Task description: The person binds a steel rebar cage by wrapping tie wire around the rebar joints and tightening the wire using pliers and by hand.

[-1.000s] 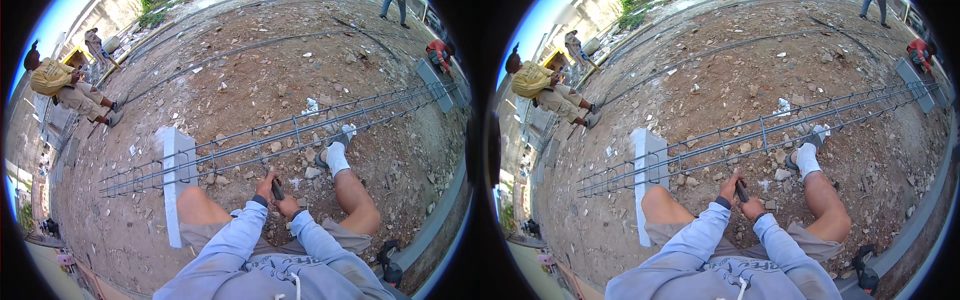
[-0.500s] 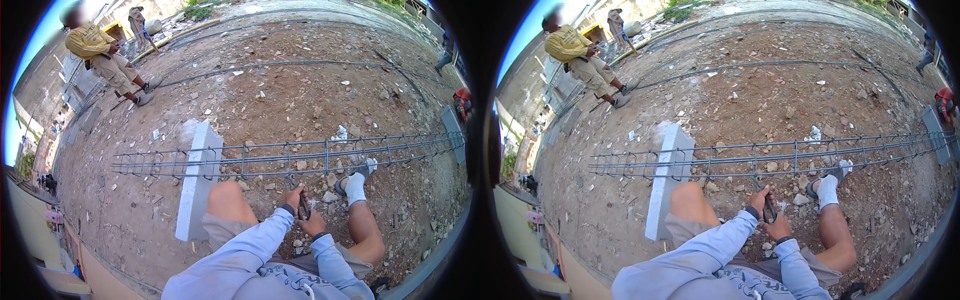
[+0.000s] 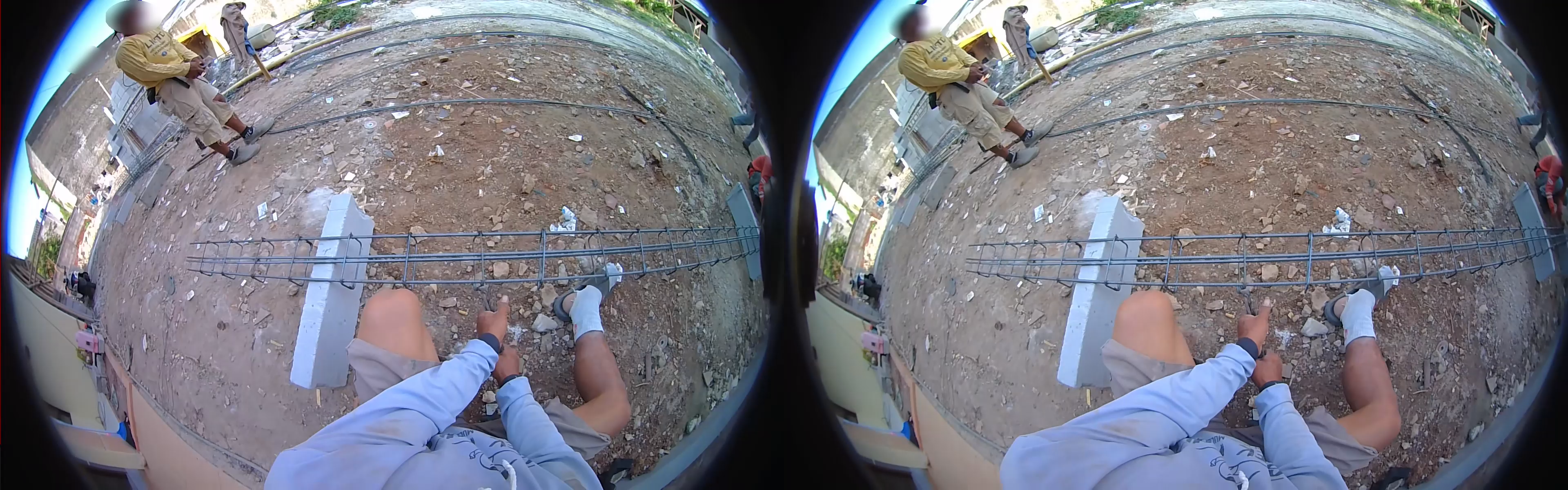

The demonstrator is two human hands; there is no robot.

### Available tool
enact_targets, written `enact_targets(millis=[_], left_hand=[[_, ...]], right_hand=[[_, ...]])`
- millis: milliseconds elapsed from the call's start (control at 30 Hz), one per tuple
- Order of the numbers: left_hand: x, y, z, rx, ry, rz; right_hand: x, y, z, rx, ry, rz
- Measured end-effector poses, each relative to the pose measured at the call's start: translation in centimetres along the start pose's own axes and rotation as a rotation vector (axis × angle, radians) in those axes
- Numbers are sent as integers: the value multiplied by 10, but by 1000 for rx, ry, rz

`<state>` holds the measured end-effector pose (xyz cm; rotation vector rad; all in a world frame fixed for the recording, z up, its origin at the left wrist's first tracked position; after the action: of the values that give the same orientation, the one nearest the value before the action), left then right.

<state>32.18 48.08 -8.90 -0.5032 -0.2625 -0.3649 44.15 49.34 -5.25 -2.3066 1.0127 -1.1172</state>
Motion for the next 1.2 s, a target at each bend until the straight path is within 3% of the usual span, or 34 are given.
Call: enact_targets(millis=[100,200,300,333,433,467,567,633,733,833,900,967,1000,1033,1100,1200], left_hand=[[7,-15,19,-31,13,-128],[13,-27,30,67,76,-181],[17,-30,29,515,-25,-366],[18,-32,29,648,-79,-437],[28,-38,48,929,-221,-599],[30,-37,49,1015,-223,-638],[30,-33,38,1107,-303,-655],[23,-29,37,1016,-306,-642],[9,-19,18,680,-265,-354],[16,-22,33,517,-205,-200],[18,-24,37,462,-124,-104],[-2,-14,10,425,-38,41],[9,-31,24,355,-11,59],[15,-43,33,293,41,119],[6,-43,19,404,122,-19],[-6,-56,17,-12,325,-73]], right_hand=[[-1,-1,1,-22,34,-35],[-3,0,8,-197,309,-271],[7,-3,2,-300,407,-483],[19,-9,-11,-382,428,-603],[41,-8,-21,-847,614,-1252],[37,-4,-15,-868,547,-1333],[38,-13,-22,-766,510,-1212],[19,-12,-11,-558,338,-875],[18,-37,-12,-60,-14,-248],[42,-33,-21,158,15,-101],[32,-21,-8,82,176,-24],[17,2,7,-136,107,-104],[24,4,7,-285,451,-467],[25,1,4,-401,415,-644],[34,-9,-3,-689,520,-988],[37,-17,-9,-688,445,-1092]])
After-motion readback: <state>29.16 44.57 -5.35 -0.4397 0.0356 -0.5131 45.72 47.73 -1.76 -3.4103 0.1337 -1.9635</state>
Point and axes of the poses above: each hand's wrist, its own x-axis away from the middle knuckle, its own y-axis out of the palm, z = x × y, the point moved 5 cm from there along -x, towards the middle knuckle, and after that the axes turned 14 degrees about y, right-handed, at the moved point
